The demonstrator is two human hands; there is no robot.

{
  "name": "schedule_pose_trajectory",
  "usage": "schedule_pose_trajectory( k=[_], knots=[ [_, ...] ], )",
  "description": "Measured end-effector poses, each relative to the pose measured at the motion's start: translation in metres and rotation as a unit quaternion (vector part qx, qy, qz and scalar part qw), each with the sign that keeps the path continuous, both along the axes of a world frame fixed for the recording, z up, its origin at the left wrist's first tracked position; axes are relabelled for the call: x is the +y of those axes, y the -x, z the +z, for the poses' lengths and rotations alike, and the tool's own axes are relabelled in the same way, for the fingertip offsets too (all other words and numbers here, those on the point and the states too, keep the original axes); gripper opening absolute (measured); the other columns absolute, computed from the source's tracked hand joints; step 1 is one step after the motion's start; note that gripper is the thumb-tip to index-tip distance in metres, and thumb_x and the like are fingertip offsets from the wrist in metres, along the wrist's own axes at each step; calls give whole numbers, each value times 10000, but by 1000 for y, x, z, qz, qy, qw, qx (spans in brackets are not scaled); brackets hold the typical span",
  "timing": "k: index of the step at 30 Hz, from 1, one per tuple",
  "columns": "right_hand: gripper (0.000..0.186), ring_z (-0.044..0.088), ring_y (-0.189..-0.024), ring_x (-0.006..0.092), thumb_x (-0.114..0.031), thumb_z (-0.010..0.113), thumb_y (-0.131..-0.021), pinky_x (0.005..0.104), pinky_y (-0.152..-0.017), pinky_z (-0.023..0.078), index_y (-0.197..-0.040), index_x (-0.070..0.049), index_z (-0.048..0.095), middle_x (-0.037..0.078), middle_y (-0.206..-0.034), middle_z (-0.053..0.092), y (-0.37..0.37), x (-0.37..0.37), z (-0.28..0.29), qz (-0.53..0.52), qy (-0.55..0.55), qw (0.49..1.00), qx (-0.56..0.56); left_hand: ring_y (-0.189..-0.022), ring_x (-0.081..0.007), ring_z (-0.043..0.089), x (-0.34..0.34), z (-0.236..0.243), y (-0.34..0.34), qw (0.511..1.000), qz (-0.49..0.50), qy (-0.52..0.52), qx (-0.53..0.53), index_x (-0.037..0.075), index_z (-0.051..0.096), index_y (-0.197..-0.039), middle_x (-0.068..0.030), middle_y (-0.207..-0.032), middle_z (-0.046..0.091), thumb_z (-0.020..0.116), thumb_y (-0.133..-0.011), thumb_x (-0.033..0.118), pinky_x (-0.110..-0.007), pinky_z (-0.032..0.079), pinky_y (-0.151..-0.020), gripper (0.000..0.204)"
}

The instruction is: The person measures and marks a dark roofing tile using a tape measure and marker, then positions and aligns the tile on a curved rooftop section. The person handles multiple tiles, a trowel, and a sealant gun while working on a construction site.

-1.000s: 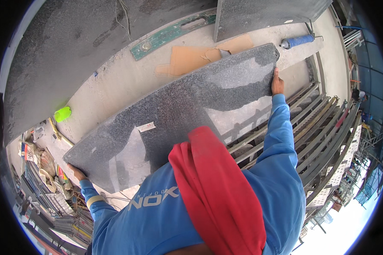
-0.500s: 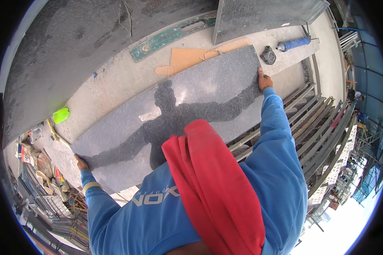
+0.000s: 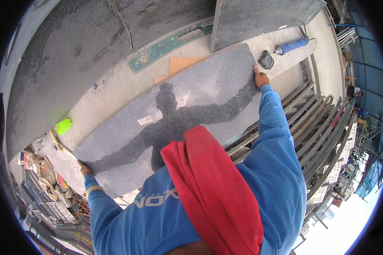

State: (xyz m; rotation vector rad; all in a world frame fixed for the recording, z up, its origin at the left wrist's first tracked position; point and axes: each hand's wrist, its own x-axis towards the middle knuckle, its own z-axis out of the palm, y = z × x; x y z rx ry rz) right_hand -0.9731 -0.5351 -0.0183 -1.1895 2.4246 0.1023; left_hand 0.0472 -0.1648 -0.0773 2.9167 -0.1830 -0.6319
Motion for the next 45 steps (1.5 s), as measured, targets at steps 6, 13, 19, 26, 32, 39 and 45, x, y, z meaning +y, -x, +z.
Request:
schedule_pose_trajectory(
  k=[6,13,19,26,32,39,45],
  knots=[
    [1003,529,-1304,418,-818,393,-880,410,-1117,367,-1244,83,639,330,-1283,603,11,-7,-11,-18,24,999,-43,-1203,-436,576,0,0,0,1000,-2,-2,9,-219,564,-1224,-342,-1234,623,225,-850,898,-413,411,-1072,1225],
    [1023,502,-1341,395,-814,464,-858,392,-1130,354,-1284,107,596,325,-1327,580,0,-16,-6,-32,63,995,-74,-1165,-447,595,-2,-8,-7,1000,27,6,7,-216,589,-1188,-344,-1200,639,200,-855,894,-428,438,-1035,1223],
    [989,500,-1333,413,-803,444,-876,400,-1121,365,-1274,87,610,327,-1333,571,-11,-22,2,-40,37,996,-67,-1159,-441,599,1,-8,-6,999,9,32,18,-220,597,-1171,-341,-1190,647,216,-834,915,-428,437,-1024,1244],
    [913,490,-1355,374,-739,509,-897,393,-1122,363,-1335,59,576,284,-1374,568,13,-20,-25,-36,102,991,-79,-1176,-437,600,-4,-3,3,1000,19,23,-2,-215,599,-1167,-353,-1162,653,234,-828,920,-428,434,-1022,1239],
    [807,510,-1324,326,-622,576,-936,377,-1117,366,-1385,47,536,220,-1427,546,23,-21,-41,35,224,967,-114,-1148,-446,609,-15,13,25,1000,10,17,-17,-167,666,-1099,-354,-1114,662,232,-864,884,-441,437,-998,1161],
    [947,559,-1261,378,-719,570,-878,402,-1082,400,-1330,114,554,270,-1374,575,2,-18,-27,42,239,969,-43,-1128,-425,624,-12,46,57,997,0,13,-75,-36,687,-1135,-291,-1168,667,477,-903,748,-452,464,-1002,844],
    [1084,546,-1259,446,-824,469,-842,441,-1091,402,-1305,153,553,333,-1337,570,-11,-6,-32,-2,140,986,91,-1124,-390,589,87,59,131,972,-61,63,-217,29,636,-1163,-222,-1167,631,645,-940,457,-472,477,-960,483]
  ],
)
